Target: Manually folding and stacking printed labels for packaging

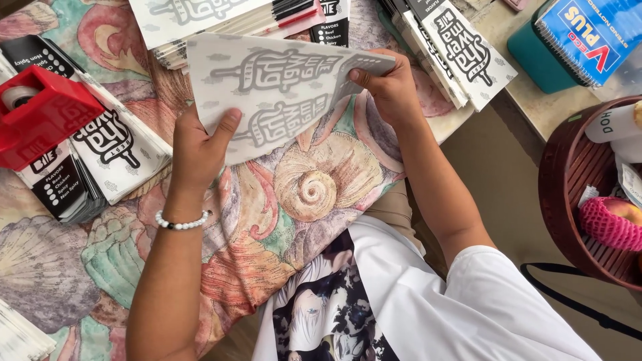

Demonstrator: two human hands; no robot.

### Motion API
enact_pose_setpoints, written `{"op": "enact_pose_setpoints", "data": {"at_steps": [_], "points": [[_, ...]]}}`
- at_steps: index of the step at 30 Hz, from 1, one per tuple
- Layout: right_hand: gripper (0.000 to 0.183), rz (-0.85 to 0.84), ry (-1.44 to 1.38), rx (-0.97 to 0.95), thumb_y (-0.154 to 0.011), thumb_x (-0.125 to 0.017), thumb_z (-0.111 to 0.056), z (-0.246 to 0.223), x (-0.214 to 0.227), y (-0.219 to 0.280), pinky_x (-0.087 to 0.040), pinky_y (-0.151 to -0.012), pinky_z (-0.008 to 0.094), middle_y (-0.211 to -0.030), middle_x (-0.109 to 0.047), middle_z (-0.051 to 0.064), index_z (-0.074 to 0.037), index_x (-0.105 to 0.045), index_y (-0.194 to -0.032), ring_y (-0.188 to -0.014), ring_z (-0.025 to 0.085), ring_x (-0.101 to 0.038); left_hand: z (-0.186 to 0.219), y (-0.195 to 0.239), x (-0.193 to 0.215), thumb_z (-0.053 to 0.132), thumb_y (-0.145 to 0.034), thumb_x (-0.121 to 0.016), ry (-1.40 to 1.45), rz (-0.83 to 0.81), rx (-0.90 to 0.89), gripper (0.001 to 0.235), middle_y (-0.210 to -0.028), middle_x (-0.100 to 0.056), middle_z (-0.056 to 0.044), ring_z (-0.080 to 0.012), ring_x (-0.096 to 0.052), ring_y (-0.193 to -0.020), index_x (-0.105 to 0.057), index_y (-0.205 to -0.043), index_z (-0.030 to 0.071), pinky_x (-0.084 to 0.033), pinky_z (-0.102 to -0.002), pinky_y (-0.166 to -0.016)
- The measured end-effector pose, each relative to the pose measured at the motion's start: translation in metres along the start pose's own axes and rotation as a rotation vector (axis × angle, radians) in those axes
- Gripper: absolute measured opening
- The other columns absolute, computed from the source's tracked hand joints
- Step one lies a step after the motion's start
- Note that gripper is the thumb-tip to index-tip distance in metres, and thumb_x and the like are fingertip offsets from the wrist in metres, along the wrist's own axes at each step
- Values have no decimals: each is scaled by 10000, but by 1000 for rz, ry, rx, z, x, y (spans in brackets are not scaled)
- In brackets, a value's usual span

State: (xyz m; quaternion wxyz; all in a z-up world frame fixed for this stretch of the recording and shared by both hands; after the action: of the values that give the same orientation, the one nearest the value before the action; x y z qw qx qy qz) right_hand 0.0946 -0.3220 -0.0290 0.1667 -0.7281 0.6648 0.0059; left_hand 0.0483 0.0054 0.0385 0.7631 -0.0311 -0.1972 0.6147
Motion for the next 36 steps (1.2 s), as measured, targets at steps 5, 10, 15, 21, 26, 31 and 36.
{"op": "enact_pose_setpoints", "data": {"at_steps": [5, 10, 15, 21, 26, 31, 36], "points": [[210, -16, 15, 3, -860, -845, -26, -2, 3, 1, -669, -860, 324, -1100, -768, 91, -32, -750, -1047, -1005, 191, -746, -18, 1, -1, 198, -1066, -620, 24, 32, 28, 269, -1198, -721, -115, -240, -683, -1147, -669, -1246, 4, -559, -353, -981], [321, -42, 1, 0, -822, -877, -31, -7, 1, 3, -668, -890, 338, -1084, -753, 112, -30, -717, -1100, -1014, 220, -742, -13, 6, -10, 283, -1062, -622, 88, 136, 2, 344, -1235, -691, -129, -282, -663, -1195, -617, -1276, 13, -556, -392, -1027], [389, -27, -10, 18, -820, -889, -54, -15, 1, 3, -681, -931, 350, -1132, -749, 102, -33, -713, -1166, -1059, 224, -741, -28, 11, -20, 291, -1056, -618, 67, 161, 29, 353, -1204, -717, -135, -273, -688, -1154, -650, -1257, 2, -577, -358, -943], [453, -79, -156, 16, -862, -828, 70, -18, 2, 15, -679, -984, 334, -1217, -704, 124, -46, -670, -1270, -1153, 243, -702, -28, 10, -19, 288, -1050, -633, 114, 182, 5, 358, -1223, -705, -150, -299, -683, -1179, -635, -1264, 1, -587, -376, -977], [383, 6, -30, 16, -850, -844, 30, -20, 5, 23, -677, -950, 352, -1179, -731, 125, -54, -706, -1197, -1105, 241, -725, -33, 11, -23, 282, -1052, -627, 60, 180, 27, 359, -1206, -717, -142, -273, -683, -1168, -657, -1257, -11, -569, -367, -976], [482, 32, -26, -10, -847, -859, -13, -20, 4, 28, -660, -1002, 331, -1188, -699, 98, -59, -652, -1280, -1127, 215, -697, -33, 10, -26, 272, -1051, -623, 89, 139, 33, 350, -1232, -698, -148, -283, -663, -1197, -642, -1261, -7, -549, -383, -1030], [540, 119, 196, 260, -1042, -765, -181, -53, -10, 31, -613, -1022, 411, -1380, -627, 151, -102, -481, -1494, -1286, 293, -616, -35, 10, -27, 229, -1050, -627, 91, 140, 27, 322, -1223, -703, -159, -299, -673, -1193, -648, -1254, -19, -559, -390, -1032]]}}
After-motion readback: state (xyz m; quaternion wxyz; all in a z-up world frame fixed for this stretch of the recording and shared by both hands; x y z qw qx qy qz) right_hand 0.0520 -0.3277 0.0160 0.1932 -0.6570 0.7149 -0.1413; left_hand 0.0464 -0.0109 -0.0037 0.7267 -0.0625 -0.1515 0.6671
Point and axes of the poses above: each hand's wrist, its own y-axis away from the middle knuckle, its own x-axis out of the back of the hand, z = x × y, the point moved 5 cm from there along -y, towards the middle knuckle
